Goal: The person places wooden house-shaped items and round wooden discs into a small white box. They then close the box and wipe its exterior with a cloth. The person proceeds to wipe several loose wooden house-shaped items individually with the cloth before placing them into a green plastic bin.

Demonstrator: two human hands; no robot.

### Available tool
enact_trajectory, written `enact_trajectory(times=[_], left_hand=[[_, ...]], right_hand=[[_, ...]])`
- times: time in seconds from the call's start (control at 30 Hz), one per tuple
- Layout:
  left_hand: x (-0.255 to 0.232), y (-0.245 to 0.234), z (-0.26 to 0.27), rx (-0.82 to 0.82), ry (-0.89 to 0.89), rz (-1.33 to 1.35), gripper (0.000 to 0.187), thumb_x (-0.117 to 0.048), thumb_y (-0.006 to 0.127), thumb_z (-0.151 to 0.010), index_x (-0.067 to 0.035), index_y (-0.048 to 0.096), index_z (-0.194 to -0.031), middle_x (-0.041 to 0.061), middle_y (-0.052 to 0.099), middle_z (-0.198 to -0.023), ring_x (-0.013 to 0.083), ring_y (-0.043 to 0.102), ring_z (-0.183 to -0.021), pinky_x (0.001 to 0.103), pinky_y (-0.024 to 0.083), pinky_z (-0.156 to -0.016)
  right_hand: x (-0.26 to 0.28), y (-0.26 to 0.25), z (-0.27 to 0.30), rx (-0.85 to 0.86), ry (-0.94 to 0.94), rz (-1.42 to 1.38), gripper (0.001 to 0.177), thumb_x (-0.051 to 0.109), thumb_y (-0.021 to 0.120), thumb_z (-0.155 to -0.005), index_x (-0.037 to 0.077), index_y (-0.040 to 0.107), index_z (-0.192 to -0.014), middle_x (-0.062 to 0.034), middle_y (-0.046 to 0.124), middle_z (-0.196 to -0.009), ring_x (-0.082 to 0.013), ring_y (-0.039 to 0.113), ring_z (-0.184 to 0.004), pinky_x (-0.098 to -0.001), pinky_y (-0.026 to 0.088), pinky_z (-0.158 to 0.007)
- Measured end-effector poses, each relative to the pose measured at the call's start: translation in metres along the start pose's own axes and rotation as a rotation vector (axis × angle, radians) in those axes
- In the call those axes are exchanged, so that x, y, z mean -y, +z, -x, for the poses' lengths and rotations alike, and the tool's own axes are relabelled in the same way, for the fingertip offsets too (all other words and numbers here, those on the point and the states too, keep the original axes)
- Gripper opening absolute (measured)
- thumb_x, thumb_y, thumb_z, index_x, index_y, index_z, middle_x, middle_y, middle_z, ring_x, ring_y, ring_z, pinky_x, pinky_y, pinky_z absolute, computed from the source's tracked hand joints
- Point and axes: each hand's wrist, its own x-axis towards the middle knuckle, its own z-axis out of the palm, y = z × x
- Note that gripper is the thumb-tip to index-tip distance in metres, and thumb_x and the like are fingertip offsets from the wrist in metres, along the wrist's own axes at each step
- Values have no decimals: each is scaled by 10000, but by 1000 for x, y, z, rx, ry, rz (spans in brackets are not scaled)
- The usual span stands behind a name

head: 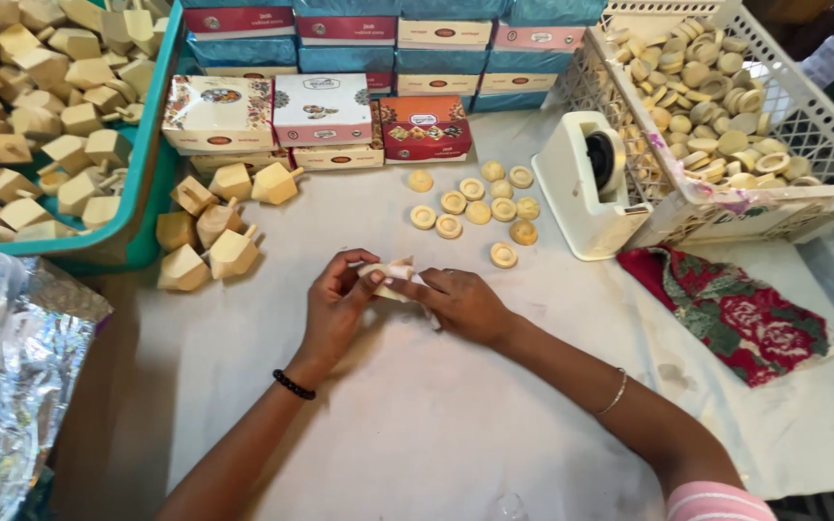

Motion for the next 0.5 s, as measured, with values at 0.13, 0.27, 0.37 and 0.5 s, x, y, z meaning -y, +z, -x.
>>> enact_trajectory(times=[0.13, 0.27, 0.37, 0.5], left_hand=[[-8, -2, 3, -56, 135, -57, 201, -160, 694, -1008, -61, 652, -1177, 7, 708, -1013, 67, 627, -905, 232, 533, -793], [-36, -9, 0, -248, 223, -291, 190, -99, 709, -991, -60, 654, -1169, 40, 692, -1059, 63, 604, -902, 232, 520, -790], [-57, -19, -2, -335, 407, -512, 204, -46, 701, -947, -51, 595, -1121, 63, 636, -1267, 112, 648, -1065, 281, 596, -814], [-64, -35, -15, -222, 674, -1033, 210, 23, 711, -907, -52, 609, -1074, 125, 613, -1304, 290, 643, -1119, 424, 534, -943]], right_hand=[[-7, 5, 4, -5, -2, -27, 773, 45, 716, -779, 209, 505, -1505, -56, 625, -982, -256, 654, -826, -377, 552, -731], [2, -3, -2, 30, -27, -20, 756, 46, 705, -772, 223, 522, -1484, -57, 644, -1007, -269, 662, -842, -386, 559, -752], [5, -6, -4, 86, -51, -35, 728, 56, 707, -769, 250, 553, -1454, -51, 663, -1029, -265, 670, -853, -388, 567, -768], [3, -3, -2, 75, -27, -83, 636, 80, 717, -804, 255, 594, -1402, -46, 682, -1076, -263, 681, -869, -387, 571, -773]])
